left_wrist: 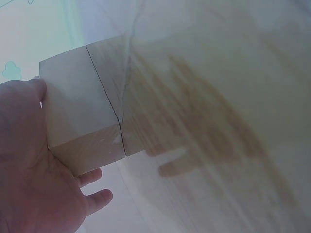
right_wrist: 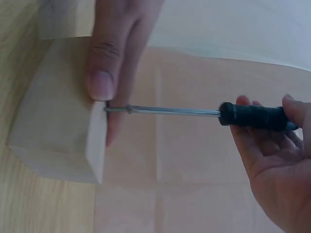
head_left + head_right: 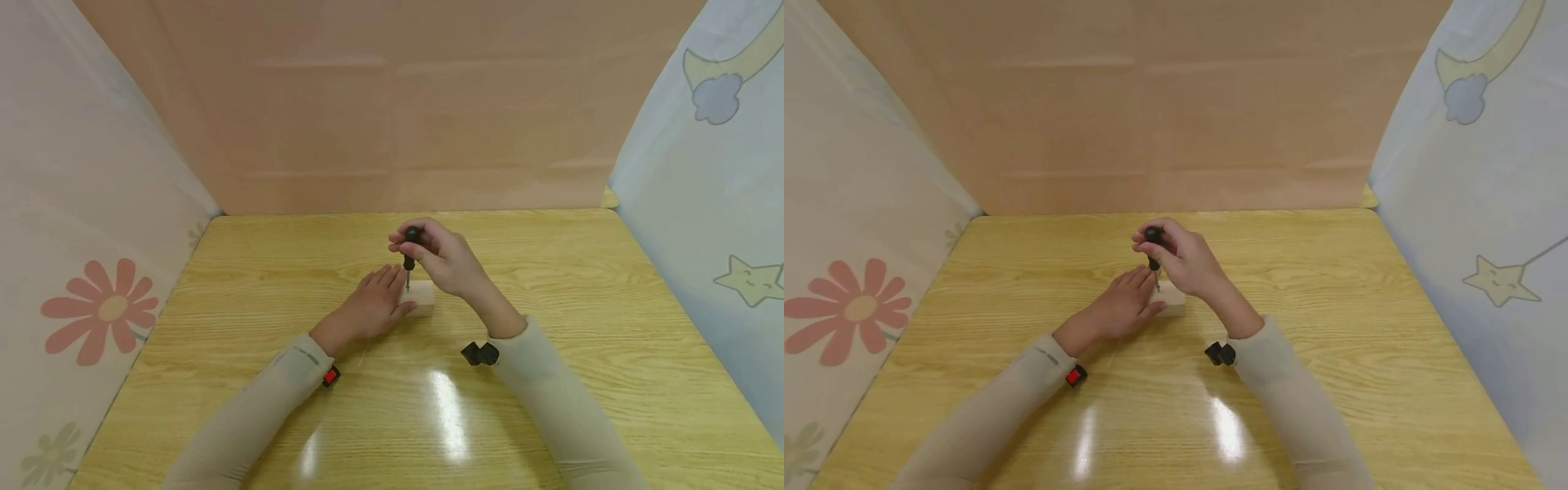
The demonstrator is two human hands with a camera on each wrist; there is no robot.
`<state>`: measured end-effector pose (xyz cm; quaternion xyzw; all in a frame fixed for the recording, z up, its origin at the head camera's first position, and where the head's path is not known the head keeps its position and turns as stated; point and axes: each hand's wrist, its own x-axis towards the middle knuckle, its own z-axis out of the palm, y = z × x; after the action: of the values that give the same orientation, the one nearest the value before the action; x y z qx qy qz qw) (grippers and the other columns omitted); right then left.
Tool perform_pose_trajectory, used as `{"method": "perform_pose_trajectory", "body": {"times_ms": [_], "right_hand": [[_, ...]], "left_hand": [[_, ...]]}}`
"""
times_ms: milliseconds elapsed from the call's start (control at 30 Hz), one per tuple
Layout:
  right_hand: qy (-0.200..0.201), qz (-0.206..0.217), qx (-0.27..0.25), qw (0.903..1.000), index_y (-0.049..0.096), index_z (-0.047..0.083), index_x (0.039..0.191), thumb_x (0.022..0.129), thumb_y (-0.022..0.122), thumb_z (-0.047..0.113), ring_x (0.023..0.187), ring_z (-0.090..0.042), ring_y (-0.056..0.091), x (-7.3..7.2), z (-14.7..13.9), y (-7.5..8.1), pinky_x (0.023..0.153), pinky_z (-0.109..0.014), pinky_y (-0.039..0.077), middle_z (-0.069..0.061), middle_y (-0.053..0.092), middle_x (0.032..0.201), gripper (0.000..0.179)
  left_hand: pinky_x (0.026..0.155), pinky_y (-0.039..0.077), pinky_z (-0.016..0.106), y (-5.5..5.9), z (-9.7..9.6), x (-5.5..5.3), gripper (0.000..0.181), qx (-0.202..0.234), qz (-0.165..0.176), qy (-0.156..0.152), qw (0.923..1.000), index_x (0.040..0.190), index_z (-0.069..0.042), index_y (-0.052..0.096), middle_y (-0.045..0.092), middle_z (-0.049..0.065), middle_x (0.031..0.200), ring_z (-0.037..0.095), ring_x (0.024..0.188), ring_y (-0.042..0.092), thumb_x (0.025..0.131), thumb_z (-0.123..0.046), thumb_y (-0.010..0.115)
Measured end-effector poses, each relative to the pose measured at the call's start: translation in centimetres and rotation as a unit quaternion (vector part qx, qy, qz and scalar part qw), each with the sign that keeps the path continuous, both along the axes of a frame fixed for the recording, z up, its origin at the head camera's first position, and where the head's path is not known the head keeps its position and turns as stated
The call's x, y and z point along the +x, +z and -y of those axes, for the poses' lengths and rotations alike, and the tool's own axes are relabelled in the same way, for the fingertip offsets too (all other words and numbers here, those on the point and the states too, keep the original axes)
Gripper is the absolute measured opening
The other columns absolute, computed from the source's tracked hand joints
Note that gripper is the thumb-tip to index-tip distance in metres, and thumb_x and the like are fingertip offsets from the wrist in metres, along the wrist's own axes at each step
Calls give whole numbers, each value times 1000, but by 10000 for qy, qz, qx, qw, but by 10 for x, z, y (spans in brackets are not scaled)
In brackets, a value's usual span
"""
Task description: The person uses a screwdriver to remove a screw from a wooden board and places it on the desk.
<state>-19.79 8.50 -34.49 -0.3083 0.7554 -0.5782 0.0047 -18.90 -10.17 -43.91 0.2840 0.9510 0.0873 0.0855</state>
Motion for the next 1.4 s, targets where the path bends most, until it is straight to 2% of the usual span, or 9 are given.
{"method": "perform_pose_trajectory", "body": {"times_ms": [267, 467, 567, 667, 833, 1000, 1200, 1300, 1400], "right_hand": [[-1191, -353, -56, 9922, 65, 2, 116, 97, 71, 17, 96, -25, 72, 5, 9, -9, 83, -30, 59, -11, 74, 103, 25], [-1660, -442, -208, 9849, 69, 5, 111, 93, 76, 21, 88, -20, 73, 9, 13, -12, 79, -27, 59, -8, 74, 96, 25], [-1492, -502, -137, 9874, 71, 5, 113, 95, 73, 19, 91, -17, 74, 11, 11, -9, 81, -25, 58, -7, 76, 100, 23], [-928, -608, 68, 9938, 70, 3, 118, 99, 66, 14, 99, -18, 74, 11, 7, -5, 85, -27, 58, -8, 76, 107, 21], [-287, -344, 227, 9987, 64, 2, 123, 104, 58, 13, 109, -20, 71, 7, 3, -3, 93, -29, 55, -10, 73, 115, 23], [-660, -248, -110, 9974, 65, 0, 119, 101, 65, 15, 102, -20, 72, 8, 8, -10, 88, -27, 57, -11, 73, 110, 23], [-1617, -873, -154, 9829, 75, 4, 113, 92, 76, 16, 93, -18, 73, 7, 13, -14, 82, -21, 57, -7, 74, 102, 25], [-1523, -1002, -118, 9832, 74, 3, 117, 92, 75, 15, 91, -18, 74, 8, 13, -11, 79, -21, 57, -7, 75, 101, 27], [-1030, -928, 26, 9903, 70, 0, 122, 97, 68, 12, 97, -19, 74, 7, 9, -6, 82, -25, 58, -9, 76, 106, 28]], "left_hand": [[122, 22, 54, 0, 0, 1, 79, -26, -2, 26, 10000, 163, -7, 11, 16, 14, 169, 33, 155, 14, 106, -60, 26], [122, 22, 54, 0, -1, 1, 80, 8, 39, 56, 10000, 164, -8, 11, 16, 13, 169, 33, 155, 15, 106, -61, 25], [122, 22, 54, -1, -2, 1, 80, 13, 36, 37, 10000, 163, -8, 11, 16, 14, 169, 33, 155, 14, 106, -61, 25], [121, 22, 55, -1, -1, 0, 80, 36, -12, 4, 10000, 163, -6, 12, 17, 15, 168, 34, 155, 14, 106, -60, 25], [121, 22, 55, 0, -1, 0, 80, 61, 9, 11, 10000, 163, -6, 13, 17, 16, 168, 34, 155, 14, 106, -60, 27], [122, 22, 54, 1, -1, 0, 79, 91, -2, 19, 10000, 163, -6, 14, 18, 16, 168, 35, 155, 15, 106, -59, 29], [121, 23, 55, 0, -1, 0, 79, 132, 25, 7, 9999, 163, -7, 14, 18, 15, 168, 34, 155, 16, 106, -60, 28], [121, 24, 54, 0, -1, 0, 80, 104, 63, 23, 9999, 163, -7, 12, 18, 15, 168, 34, 155, 16, 106, -60, 28], [121, 24, 54, 1, 0, 0, 80, 78, 65, 43, 9999, 163, -7, 13, 18, 15, 168, 34, 155, 16, 106, -60, 28]]}}
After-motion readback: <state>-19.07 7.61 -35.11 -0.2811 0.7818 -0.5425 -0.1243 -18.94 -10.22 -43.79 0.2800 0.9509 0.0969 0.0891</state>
